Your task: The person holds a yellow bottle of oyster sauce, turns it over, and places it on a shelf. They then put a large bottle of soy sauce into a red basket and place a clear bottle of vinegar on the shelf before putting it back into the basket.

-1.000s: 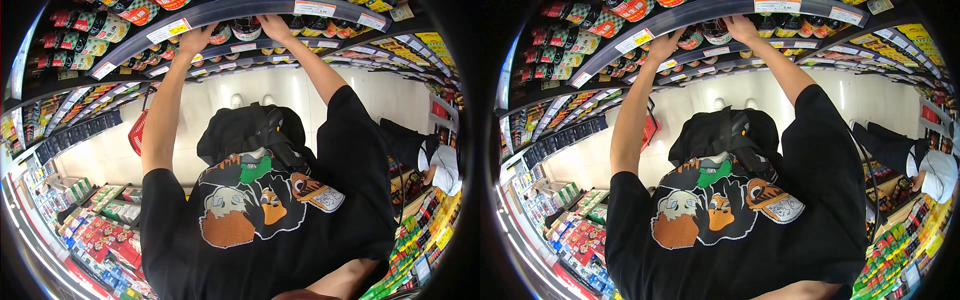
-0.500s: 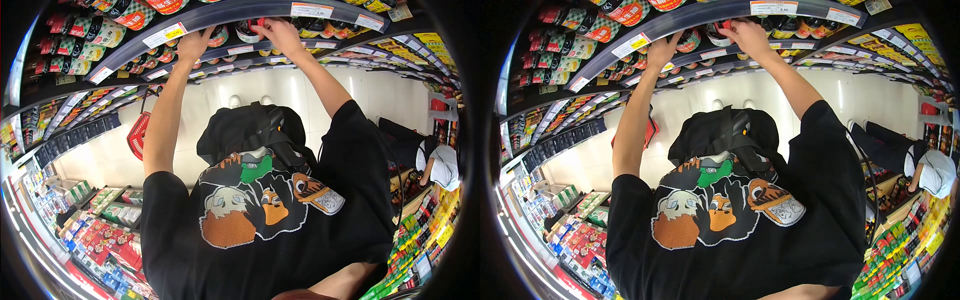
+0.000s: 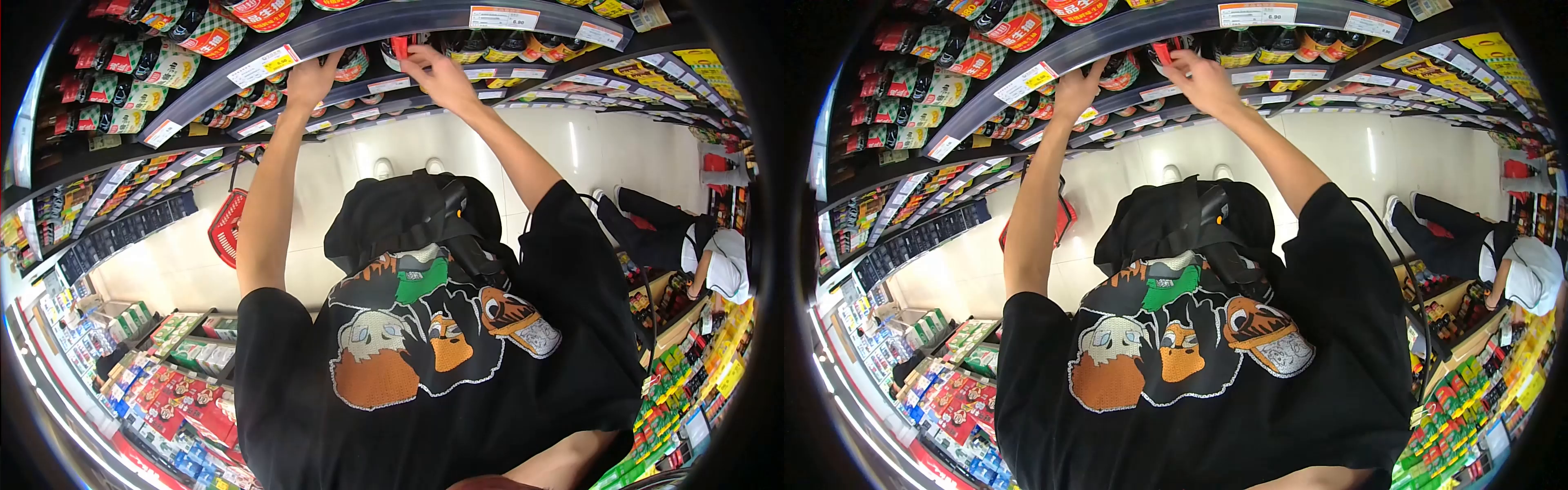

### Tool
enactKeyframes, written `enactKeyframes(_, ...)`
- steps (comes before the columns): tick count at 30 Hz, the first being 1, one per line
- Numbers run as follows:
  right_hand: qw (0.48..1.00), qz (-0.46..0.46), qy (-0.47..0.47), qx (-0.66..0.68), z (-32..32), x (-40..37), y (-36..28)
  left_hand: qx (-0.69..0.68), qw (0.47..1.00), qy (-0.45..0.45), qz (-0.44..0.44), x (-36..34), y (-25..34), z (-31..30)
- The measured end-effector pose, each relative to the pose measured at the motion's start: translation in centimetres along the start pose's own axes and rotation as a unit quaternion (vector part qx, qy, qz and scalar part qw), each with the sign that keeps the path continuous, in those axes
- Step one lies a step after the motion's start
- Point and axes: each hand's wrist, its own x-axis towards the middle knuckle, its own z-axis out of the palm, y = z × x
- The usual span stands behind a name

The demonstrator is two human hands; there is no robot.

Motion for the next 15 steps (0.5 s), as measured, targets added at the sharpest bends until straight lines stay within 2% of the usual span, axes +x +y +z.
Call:
enactKeyframes(1,1.0,0.027,0.008,-0.004,-0.8,-0.1,0.4,-0.001,1.0,0.0,-0.001,0.2,-0.2,-0.2)
enactKeyframes(3,0.998,0.055,0.014,-0.009,-1.5,0.0,1.1,-0.035,0.997,0.002,0.073,0.6,-0.7,-0.5)
enactKeyframes(5,0.995,-0.002,0.102,-0.022,-1.6,0.8,1.7,-0.041,0.997,-0.017,0.063,0.8,-1.4,-0.6)
enactKeyframes(6,0.994,-0.001,0.103,-0.021,-1.5,0.9,1.9,-0.045,0.997,-0.036,0.057,0.9,-1.6,-0.5)
enactKeyframes(9,0.974,-0.055,0.081,-0.204,-1.4,1.9,0.8,-0.052,0.996,-0.057,0.041,0.9,-1.4,-0.9)
enactKeyframes(10,0.974,-0.057,0.083,-0.203,-1.3,2.3,0.9,-0.051,0.996,-0.055,0.042,1.0,-1.3,-0.9)
enactKeyframes(12,0.986,-0.022,0.024,-0.166,-0.9,2.8,0.9,-0.052,0.996,-0.064,0.033,0.8,-1.2,-1.0)
enactKeyframes(15,0.983,0.015,-0.026,-0.182,-1.2,3.4,0.7,-0.051,0.996,-0.057,0.04,0.7,-1.6,-0.6)
